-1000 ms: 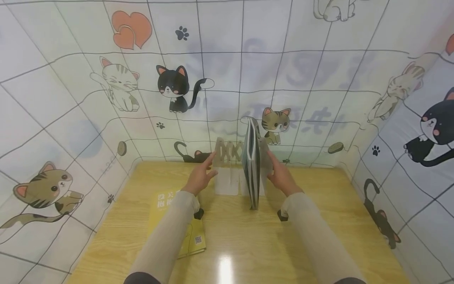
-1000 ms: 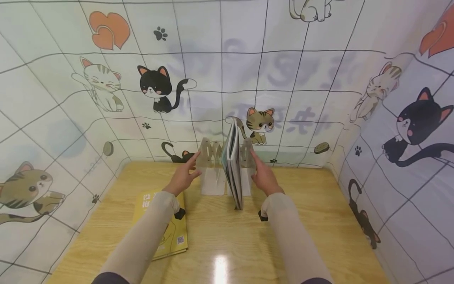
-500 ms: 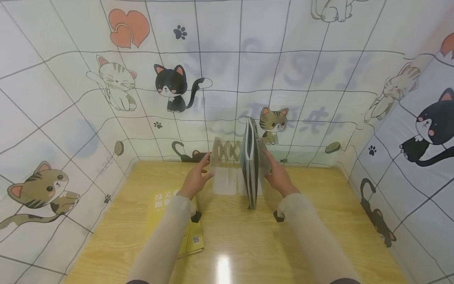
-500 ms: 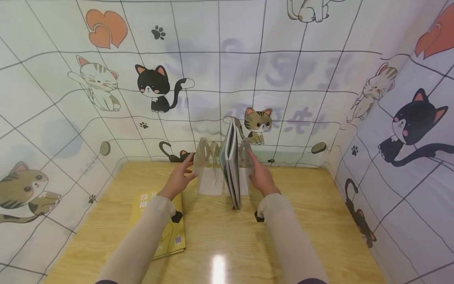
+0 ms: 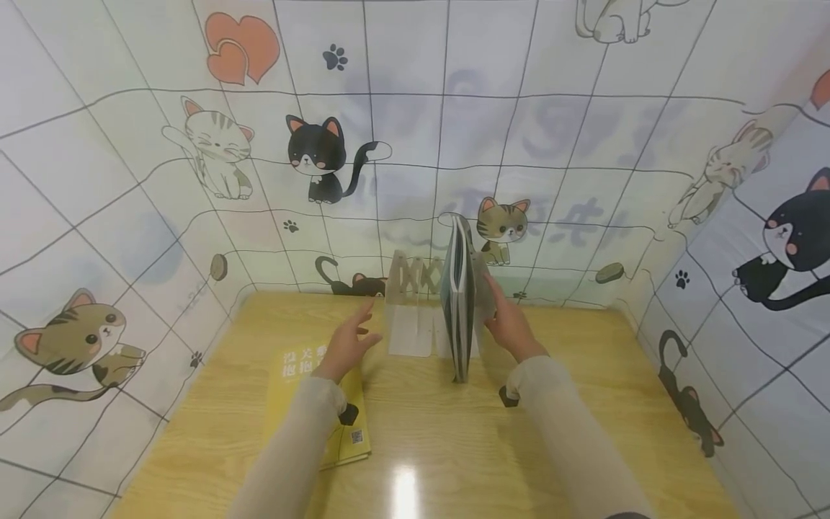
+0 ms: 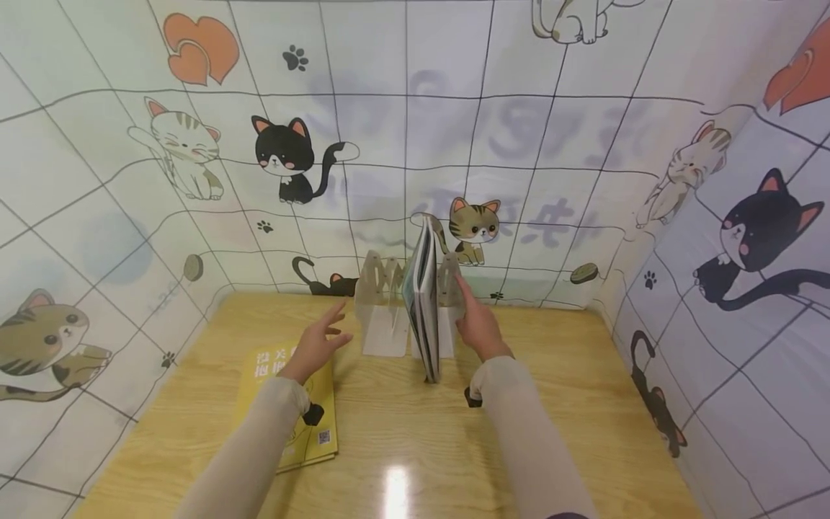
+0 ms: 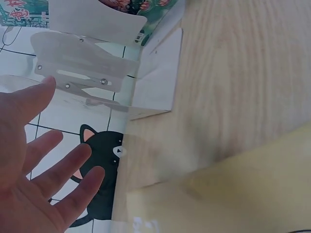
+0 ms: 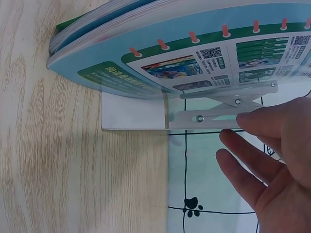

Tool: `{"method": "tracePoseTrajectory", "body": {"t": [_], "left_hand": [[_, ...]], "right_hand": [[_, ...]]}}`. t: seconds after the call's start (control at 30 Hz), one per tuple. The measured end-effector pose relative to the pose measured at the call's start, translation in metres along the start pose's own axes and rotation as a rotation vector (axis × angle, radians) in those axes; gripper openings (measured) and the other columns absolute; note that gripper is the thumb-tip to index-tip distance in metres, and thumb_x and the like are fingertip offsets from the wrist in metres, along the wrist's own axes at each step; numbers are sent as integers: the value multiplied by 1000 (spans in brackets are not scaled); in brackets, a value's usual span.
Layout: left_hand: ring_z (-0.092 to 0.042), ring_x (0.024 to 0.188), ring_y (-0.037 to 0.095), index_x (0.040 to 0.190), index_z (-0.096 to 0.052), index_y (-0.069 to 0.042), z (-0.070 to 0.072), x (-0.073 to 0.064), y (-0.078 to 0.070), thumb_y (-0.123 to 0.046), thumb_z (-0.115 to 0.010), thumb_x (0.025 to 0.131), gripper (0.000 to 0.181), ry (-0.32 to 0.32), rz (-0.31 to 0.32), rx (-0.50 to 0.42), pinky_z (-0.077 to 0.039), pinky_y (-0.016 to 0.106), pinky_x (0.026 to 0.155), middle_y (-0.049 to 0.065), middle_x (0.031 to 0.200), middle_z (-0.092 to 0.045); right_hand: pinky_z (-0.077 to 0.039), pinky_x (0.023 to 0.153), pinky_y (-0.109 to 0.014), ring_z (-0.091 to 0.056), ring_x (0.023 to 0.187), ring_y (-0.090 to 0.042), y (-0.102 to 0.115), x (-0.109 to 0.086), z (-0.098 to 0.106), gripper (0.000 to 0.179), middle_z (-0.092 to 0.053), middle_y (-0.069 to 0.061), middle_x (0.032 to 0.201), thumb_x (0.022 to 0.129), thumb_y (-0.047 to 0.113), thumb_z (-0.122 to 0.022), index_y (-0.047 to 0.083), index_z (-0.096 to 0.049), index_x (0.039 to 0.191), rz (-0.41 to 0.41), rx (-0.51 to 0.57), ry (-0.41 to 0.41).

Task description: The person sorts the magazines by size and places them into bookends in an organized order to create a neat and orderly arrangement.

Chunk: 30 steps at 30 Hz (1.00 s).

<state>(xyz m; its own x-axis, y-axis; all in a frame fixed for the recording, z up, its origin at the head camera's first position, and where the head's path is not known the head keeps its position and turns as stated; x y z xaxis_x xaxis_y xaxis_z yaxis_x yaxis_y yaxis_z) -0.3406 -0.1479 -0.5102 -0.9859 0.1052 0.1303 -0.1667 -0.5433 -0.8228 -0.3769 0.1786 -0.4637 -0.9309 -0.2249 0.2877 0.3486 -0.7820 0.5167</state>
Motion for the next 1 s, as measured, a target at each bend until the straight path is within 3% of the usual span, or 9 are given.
{"method": "tracePoseTrajectory", "body": {"t": [0.27, 0.57, 0.83, 1.0], "left_hand": [[-47, 126, 36, 151, -36, -30, 2, -16, 12, -23, -71, 90, 70, -31, 58, 38, -41, 55, 96, 9, 146, -46], [-42, 130, 38, 151, -36, -27, 17, -38, 29, -30, -69, 92, 68, -61, 94, 32, -37, 59, 99, 10, 148, -43], [-28, 139, 39, 153, -31, -23, 29, -47, 44, -21, -71, 90, 75, -135, 118, 42, -24, 57, 109, 12, 155, -32], [-25, 138, 44, 154, -29, -18, 38, -52, 55, -20, -73, 88, 79, -163, 116, 133, -23, 61, 108, 17, 154, -30]], "right_hand": [[-48, 59, -43, -54, 61, -26, -1, -1, -2, 102, -56, -11, 72, 79, -7, -73, 18, -11, 156, -19, -3, -4], [-47, 56, -41, -53, 60, -26, 0, 0, -1, 104, -55, -11, 71, 79, -8, -72, 19, -9, 157, -23, 4, -2], [-46, 56, -39, -51, 56, -23, 2, 1, 0, 104, -53, -8, 66, 79, -9, -72, 18, -9, 157, -21, -4, -10], [-46, 55, -38, -51, 55, -22, 3, 0, -1, 104, -53, -8, 65, 79, -9, -72, 19, -8, 157, -36, 6, 5]]}}
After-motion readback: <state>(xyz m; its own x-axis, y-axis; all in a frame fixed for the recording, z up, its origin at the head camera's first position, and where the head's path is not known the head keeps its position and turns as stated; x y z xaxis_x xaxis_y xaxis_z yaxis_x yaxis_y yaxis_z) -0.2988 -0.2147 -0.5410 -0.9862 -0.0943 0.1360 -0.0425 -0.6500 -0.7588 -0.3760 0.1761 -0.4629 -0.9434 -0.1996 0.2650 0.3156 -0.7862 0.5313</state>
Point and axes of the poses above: each hand's wrist, its own x-axis towards the middle knuckle, its own z-axis out of the back of the hand, y = z × x, the point moved 7 cm from there along x, towards the middle knuckle
